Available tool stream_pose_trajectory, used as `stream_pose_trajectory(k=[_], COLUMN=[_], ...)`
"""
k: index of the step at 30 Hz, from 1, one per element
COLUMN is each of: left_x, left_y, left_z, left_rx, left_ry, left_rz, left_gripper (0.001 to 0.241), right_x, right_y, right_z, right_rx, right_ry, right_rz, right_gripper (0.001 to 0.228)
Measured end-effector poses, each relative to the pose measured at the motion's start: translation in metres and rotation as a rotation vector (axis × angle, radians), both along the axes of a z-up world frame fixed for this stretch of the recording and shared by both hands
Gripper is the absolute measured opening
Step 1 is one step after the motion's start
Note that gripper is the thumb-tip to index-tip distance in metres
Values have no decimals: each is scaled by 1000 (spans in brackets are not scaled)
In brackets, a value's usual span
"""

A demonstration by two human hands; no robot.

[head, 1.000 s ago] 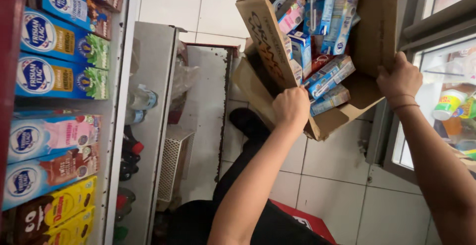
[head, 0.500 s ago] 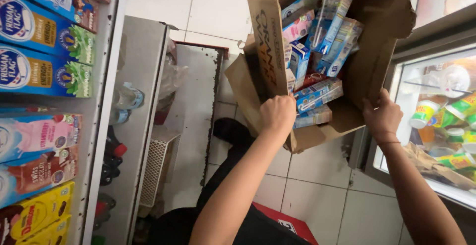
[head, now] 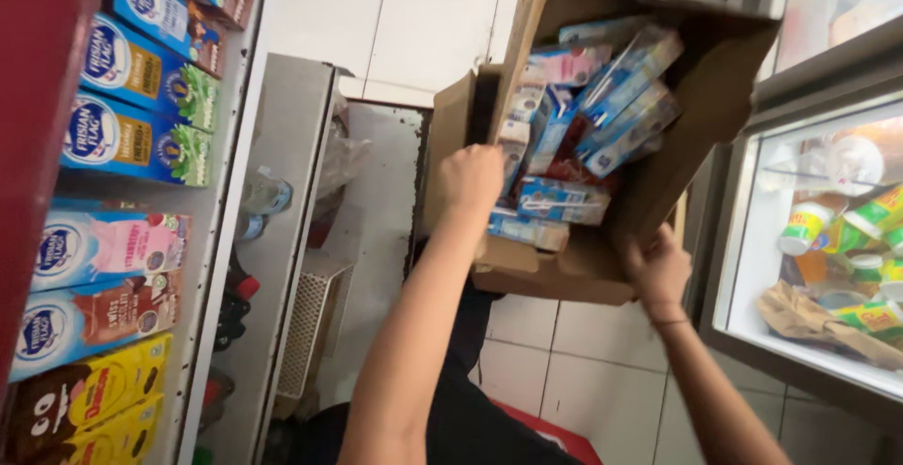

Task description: The person cleans the metal shelves of a refrigerated display case. They use a spray bottle to apply liquid and a cloth to wipe the surfaces. The person also moves a cardboard box and a red stool to access different areas of the shelves.

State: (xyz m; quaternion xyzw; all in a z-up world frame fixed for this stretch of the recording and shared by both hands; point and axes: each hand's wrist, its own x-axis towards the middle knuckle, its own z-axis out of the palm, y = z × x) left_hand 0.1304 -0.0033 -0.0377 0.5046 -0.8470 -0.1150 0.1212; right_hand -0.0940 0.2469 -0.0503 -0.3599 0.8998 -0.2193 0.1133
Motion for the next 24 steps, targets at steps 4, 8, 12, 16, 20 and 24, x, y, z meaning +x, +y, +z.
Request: stream_pose_trajectory(k=[4, 8, 12, 16, 20, 24], left_x=[13, 4, 33, 86, 142, 192], left_y=[0, 18, 58, 142, 245, 342], left_z=[21, 54, 109, 173, 225, 261], left_rx=[56, -13, -22, -97, -192, -288], left_ry=[-68, -77, 229, 449, 543, 623], left_rz=[6, 149, 293, 358, 474, 573], left_gripper=[41, 34, 29, 42, 33, 28], right_x=[17, 14, 17, 24, 49, 93], right_y=[-7, -1, 18, 53, 78, 83], right_z=[15, 20, 14, 18, 28, 53], right_rx=[-52, -75, -508, -611, -712, -734], right_ry=[-13, -37, -261, -210, -554, -719], right_rz=[-10, 3, 44, 65, 166, 372], right_gripper=[29, 26, 37, 35, 33, 30])
